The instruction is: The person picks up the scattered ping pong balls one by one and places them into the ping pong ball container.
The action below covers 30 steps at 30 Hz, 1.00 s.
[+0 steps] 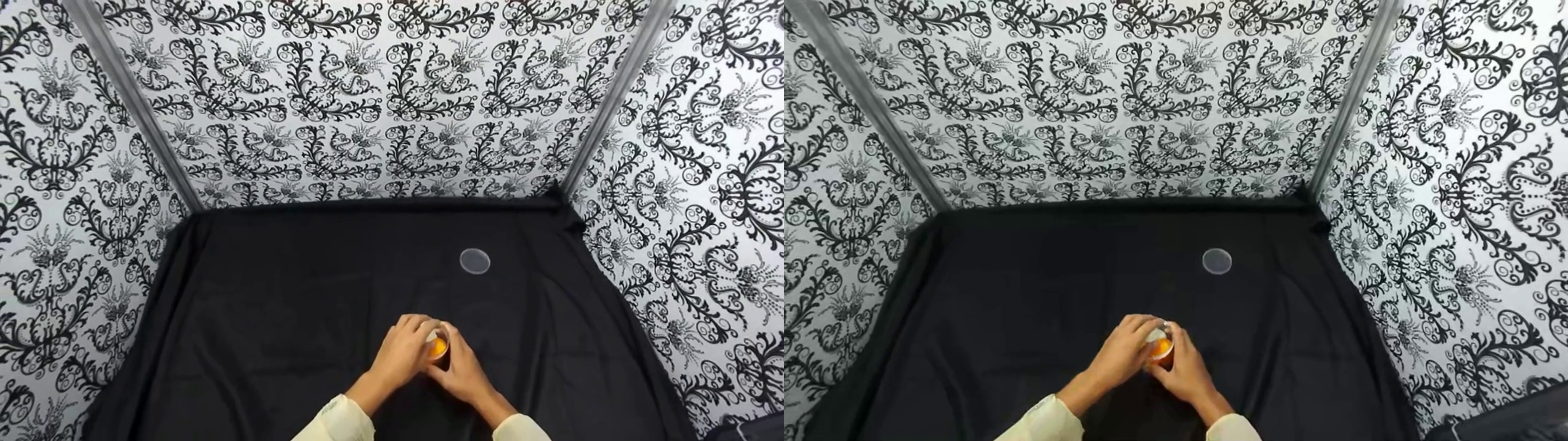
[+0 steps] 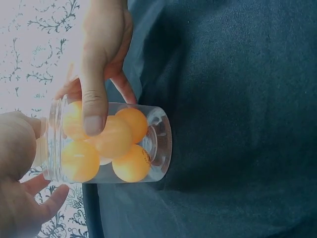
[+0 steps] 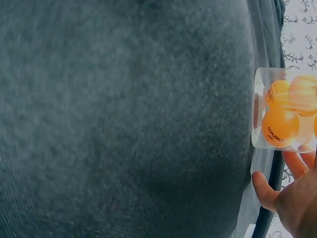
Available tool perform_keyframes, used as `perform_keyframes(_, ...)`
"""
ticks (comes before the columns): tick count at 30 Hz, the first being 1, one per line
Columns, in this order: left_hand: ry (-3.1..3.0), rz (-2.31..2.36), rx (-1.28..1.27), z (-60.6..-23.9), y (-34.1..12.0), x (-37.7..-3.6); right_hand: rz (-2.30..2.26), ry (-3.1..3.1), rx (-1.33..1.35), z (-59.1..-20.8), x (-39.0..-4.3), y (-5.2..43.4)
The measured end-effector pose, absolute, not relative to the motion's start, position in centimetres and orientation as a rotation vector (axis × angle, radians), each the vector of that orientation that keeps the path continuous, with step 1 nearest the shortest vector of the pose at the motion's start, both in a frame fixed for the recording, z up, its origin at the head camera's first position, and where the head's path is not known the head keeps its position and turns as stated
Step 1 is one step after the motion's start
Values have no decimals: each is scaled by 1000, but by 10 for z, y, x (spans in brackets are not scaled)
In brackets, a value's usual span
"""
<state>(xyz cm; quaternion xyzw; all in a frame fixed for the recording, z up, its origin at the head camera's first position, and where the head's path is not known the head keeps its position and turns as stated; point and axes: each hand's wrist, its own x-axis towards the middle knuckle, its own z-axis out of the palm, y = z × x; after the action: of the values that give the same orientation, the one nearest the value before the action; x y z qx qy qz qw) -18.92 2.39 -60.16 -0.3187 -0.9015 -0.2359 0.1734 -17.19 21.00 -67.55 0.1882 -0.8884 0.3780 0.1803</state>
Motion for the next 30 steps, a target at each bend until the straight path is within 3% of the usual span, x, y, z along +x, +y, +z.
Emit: perform_keyframes(30,-2545,-654,-909,-607,15,-184,1069,-2500,532,-677,-165,205)
